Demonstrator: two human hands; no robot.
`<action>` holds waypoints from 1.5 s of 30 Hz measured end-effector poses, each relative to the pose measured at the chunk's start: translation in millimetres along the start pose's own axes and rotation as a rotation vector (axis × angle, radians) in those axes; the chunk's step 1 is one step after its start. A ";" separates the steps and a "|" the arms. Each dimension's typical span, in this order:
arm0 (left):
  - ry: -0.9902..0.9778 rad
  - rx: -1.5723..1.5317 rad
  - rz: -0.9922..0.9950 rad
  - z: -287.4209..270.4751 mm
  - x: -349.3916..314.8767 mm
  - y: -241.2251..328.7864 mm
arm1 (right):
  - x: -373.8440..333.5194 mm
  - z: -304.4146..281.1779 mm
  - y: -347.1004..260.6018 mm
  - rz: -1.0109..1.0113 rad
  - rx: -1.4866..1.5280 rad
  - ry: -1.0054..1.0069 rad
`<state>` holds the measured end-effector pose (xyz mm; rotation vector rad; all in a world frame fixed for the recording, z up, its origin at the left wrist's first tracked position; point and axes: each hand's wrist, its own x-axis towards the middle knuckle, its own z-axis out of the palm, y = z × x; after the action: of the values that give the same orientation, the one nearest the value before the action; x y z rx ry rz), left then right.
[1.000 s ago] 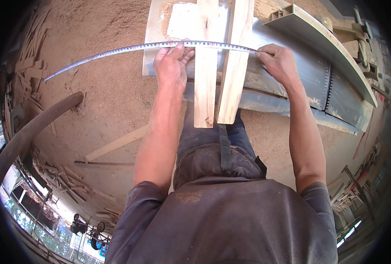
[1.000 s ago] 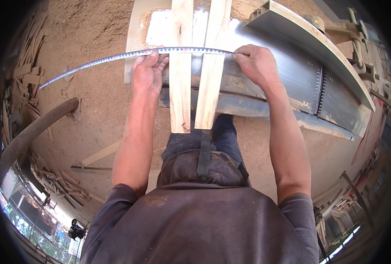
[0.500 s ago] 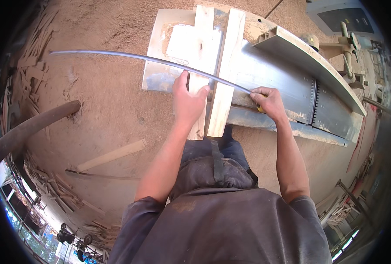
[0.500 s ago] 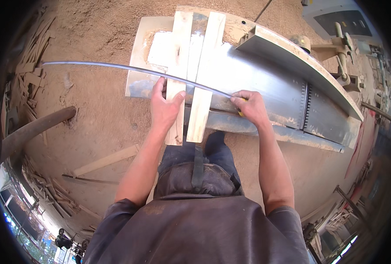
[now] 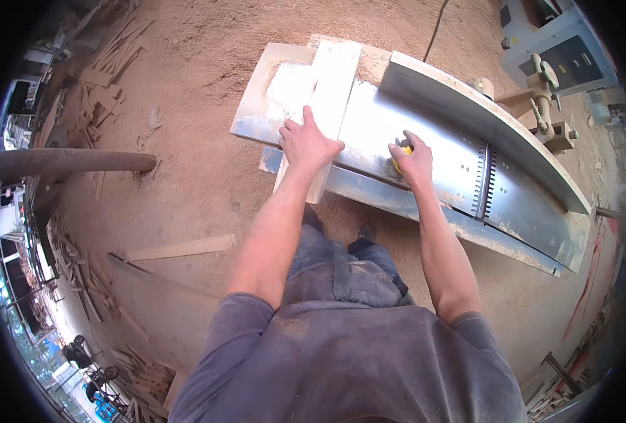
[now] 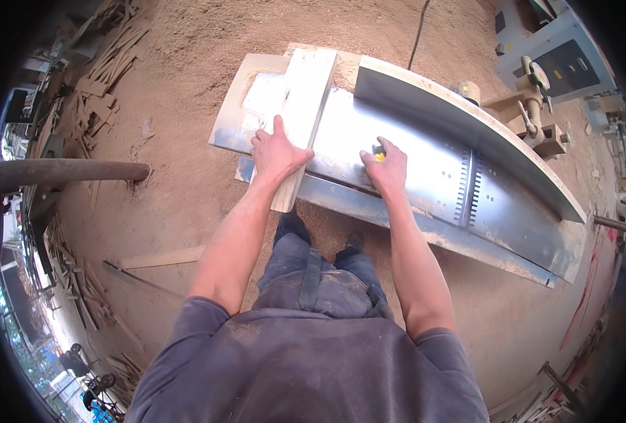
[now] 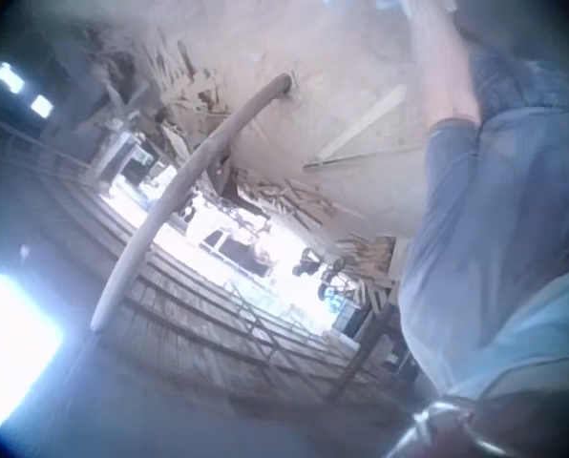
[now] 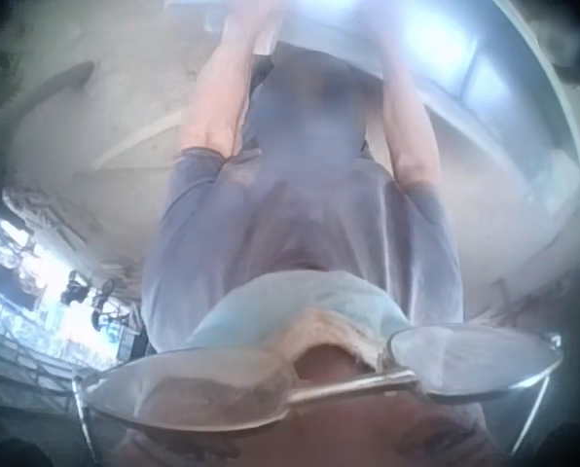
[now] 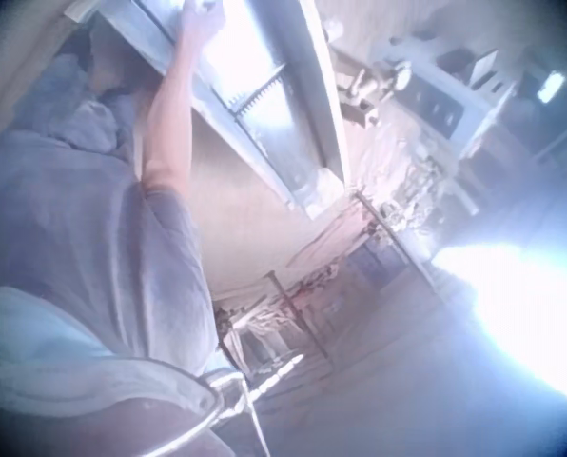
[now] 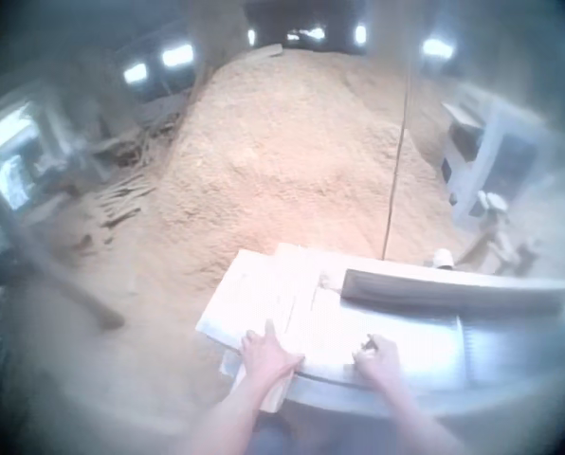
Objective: The person measures a wooden plank with a tape measure, then picks up and stacks multiple planks on the floor. They repeatedly pick up planks and place them onto a metal conveyor or sorting table, organizing them into a pile.
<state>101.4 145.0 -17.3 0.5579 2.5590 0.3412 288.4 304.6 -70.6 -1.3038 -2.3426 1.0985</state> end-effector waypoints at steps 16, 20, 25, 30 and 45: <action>-0.218 -2.337 0.099 39.2 -195.1 -144.4 | -200.7 44.6 -43.9 0.096 0.631 -0.841; -0.017 -2.447 0.199 14.0 -222.3 -222.5 | -233.3 79.7 -89.7 0.029 0.500 -0.984; 0.204 -2.660 0.425 -6.4 -267.8 -340.0 | -290.4 146.9 -187.2 0.058 0.583 -1.307; 0.525 -2.699 0.614 -29.5 -323.9 -434.8 | -385.8 217.9 -278.2 0.037 0.468 -1.580; 1.114 -2.422 -0.091 -62.4 -385.3 -668.0 | -487.6 389.8 -412.5 -0.013 0.205 -1.810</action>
<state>159.7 -626.4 -29.8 -0.8716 0.7494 3.2194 101.9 -413.8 24.2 0.1810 -2.7374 3.2068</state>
